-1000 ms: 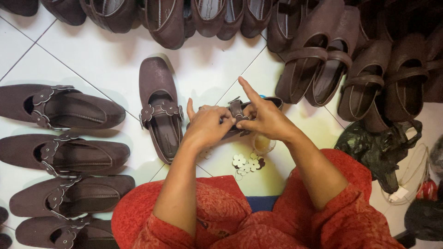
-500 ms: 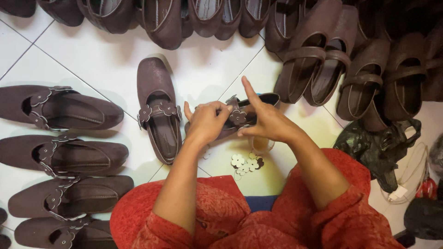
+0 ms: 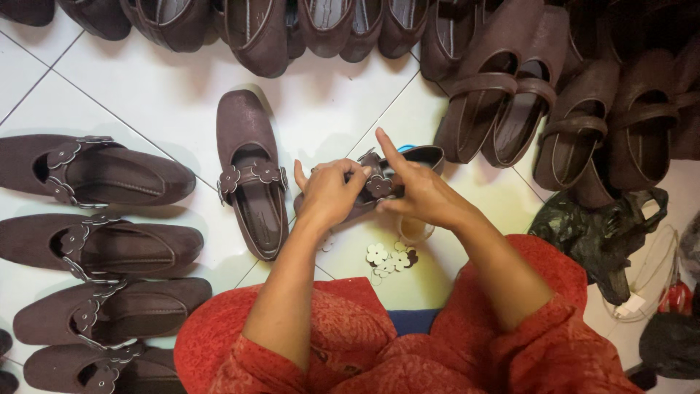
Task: The person sits on the floor and decorates brown shoes by attaching flower-shaped embellishments to the straps. They pick up each shoe, place the decorations on the strap, and set the shoe down, repeating this process for multiple pairs.
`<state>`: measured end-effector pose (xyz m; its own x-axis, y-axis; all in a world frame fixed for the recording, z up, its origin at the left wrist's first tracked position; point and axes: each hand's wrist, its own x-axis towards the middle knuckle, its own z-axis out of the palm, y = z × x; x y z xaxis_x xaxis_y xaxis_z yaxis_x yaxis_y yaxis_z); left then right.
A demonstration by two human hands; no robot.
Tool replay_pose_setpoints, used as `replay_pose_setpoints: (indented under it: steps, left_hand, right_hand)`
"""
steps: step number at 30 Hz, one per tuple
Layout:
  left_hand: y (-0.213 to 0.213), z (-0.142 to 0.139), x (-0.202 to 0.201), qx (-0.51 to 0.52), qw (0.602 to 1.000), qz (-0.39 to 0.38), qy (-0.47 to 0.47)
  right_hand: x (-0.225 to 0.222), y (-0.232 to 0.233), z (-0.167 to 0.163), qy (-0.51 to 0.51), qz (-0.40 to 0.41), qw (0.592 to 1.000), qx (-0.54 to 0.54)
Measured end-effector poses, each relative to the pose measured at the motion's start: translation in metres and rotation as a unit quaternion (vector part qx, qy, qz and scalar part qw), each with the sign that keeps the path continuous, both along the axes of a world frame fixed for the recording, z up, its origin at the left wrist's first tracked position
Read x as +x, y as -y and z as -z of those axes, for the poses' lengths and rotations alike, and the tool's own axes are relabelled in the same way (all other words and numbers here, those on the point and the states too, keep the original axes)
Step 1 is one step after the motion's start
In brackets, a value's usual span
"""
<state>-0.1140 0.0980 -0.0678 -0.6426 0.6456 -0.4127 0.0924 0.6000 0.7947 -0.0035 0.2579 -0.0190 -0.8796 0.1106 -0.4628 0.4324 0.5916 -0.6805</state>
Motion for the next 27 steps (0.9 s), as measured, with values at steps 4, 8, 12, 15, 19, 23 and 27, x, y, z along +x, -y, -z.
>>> replay_pose_setpoints:
  steps: [4, 8, 12, 15, 19, 23, 27]
  left_hand:
    - [0.000, 0.002, 0.001, -0.010, 1.000, -0.003, 0.012]
    - [0.000, 0.005, 0.002, 0.027, 0.999, -0.012, -0.034]
    - [0.000, 0.005, 0.002, -0.004, 1.000, -0.006, -0.003]
    - [-0.001, 0.002, 0.000, -0.012, 1.000, 0.000, 0.004]
    - [-0.001, -0.003, 0.002, 0.022, 1.000, -0.011, 0.000]
    - [0.003, -0.005, 0.000, 0.121, 0.986, -0.037, -0.111]
    - [0.006, -0.004, 0.000, 0.079, 0.983, 0.001, -0.164]
  right_hand:
    - [0.004, -0.002, 0.000, -0.018, -0.041, 0.999, 0.029]
    - [0.005, 0.000, 0.002, 0.012, -0.028, 0.999, 0.040]
    - [0.005, 0.001, 0.002, -0.002, -0.025, 0.999, 0.027]
    - [0.005, 0.000, 0.004, 0.004, -0.022, 0.999, 0.030]
    - [0.013, -0.001, 0.013, -0.085, -0.027, 0.993, 0.073]
    - [0.018, -0.008, 0.029, -0.122, -0.050, 0.978, 0.158]
    - [0.009, -0.010, 0.042, -0.215, -0.086, 0.953, 0.195]
